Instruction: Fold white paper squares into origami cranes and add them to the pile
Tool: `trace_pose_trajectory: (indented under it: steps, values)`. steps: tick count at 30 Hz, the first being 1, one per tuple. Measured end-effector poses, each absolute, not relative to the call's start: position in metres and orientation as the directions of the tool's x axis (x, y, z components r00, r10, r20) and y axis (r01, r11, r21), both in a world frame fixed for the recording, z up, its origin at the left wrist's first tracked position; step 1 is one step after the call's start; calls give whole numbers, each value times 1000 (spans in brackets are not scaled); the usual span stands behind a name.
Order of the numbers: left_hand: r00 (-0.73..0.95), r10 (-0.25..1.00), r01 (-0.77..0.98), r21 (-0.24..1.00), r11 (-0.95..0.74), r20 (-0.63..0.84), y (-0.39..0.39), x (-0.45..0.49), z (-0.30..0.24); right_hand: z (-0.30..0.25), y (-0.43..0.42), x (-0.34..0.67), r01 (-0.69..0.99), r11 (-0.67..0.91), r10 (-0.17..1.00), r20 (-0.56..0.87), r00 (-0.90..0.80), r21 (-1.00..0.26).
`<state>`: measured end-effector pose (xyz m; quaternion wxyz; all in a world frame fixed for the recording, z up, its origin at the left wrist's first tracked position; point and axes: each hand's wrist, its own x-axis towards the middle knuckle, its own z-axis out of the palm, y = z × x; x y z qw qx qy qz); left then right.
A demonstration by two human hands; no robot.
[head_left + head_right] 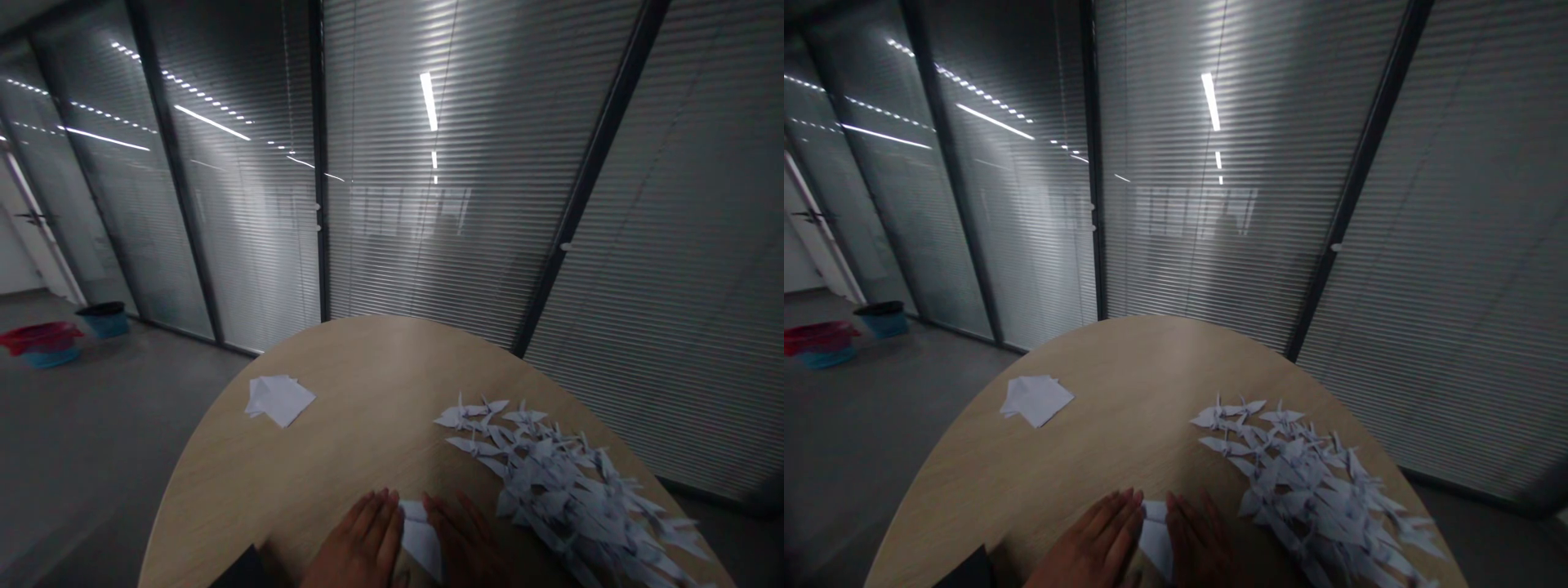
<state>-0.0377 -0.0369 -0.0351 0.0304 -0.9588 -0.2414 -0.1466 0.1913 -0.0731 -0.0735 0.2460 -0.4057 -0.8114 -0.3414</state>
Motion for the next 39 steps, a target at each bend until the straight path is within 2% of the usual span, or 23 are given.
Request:
trace_pose_trajectory:
  steps: [7, 11, 14, 21, 24, 29, 33, 39]
  values:
    - [791, 528, 525, 101, -845, 309, -36, -38, -40, -72, -76, 193, 846, 402, 570, 627, -531, 351]
    - [769, 594, 549, 232, -803, 238, -37, -47, -27, -87, -77, 200, 875, 398, 647, 593, -480, 275]
    - [741, 624, 538, 335, -773, 249, -36, -51, -18, -97, -79, 204, 898, 372, 678, 593, -435, 233]
    - [653, 709, 563, 457, -689, 265, -25, -42, -27, -94, -84, 205, 939, 326, 748, 578, -328, 111]
    - [627, 740, 598, 458, -657, 244, -20, -35, -30, -88, -83, 202, 941, 332, 725, 621, -297, 61]
    - [667, 726, 640, 369, -674, 169, -19, -26, -21, -78, -83, 194, 947, 319, 747, 621, -237, -22]
    - [677, 720, 633, 378, -675, 151, -21, -20, -18, -82, -82, 193, 940, 340, 746, 617, -252, -28]
    - [683, 716, 608, 433, -666, 144, -16, -16, -25, -113, -72, 196, 917, 351, 796, 576, -188, -187]
